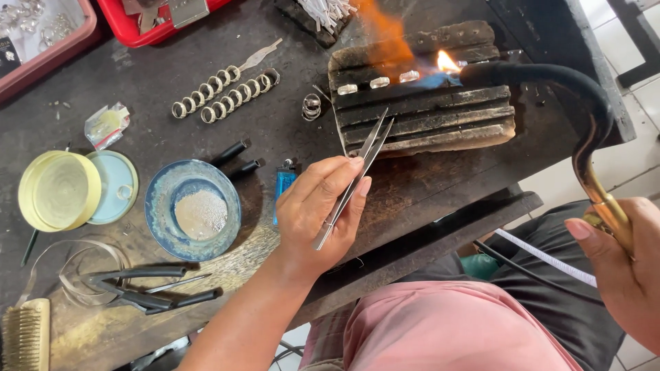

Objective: Soldering small jewelry components on a grooved block using a blowtorch and tweezers.

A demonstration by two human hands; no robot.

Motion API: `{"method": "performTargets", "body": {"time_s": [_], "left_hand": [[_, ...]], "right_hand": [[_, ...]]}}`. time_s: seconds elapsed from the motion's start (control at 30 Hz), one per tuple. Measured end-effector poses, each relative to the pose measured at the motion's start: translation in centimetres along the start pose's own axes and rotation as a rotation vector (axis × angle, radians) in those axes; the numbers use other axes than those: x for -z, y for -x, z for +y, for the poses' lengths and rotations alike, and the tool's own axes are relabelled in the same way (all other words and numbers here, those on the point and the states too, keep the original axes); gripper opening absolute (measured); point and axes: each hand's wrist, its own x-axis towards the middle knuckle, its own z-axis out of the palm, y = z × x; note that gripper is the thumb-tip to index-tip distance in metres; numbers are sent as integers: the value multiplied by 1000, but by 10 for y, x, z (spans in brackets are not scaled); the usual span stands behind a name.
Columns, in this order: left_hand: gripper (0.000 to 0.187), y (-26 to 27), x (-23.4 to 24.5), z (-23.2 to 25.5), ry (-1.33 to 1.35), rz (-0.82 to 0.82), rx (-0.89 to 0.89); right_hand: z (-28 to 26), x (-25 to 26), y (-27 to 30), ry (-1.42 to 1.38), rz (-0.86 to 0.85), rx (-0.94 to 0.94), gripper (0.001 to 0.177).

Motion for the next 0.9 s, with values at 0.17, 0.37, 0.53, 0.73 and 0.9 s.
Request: {"method": "performTargets", "body": {"time_s": [0.17,0.37,0.53,0.73,0.9], "left_hand": [[13,-1,1,0,7,0,9],[13,-1,2,0,19,1,7],[13,0,2,-1,25,11,7],[14,1,2,-2,28,22,-4],[14,0,3,-1,26,18,-12]], "right_hand": [[7,0,1,-3,7,11,27],[34,-8,2,73,42,56,32],[56,-16,-5,-5,57,23,33],[36,-7,-17,108,39,122,29],[23,-1,-26,81,44,169,29]]}}
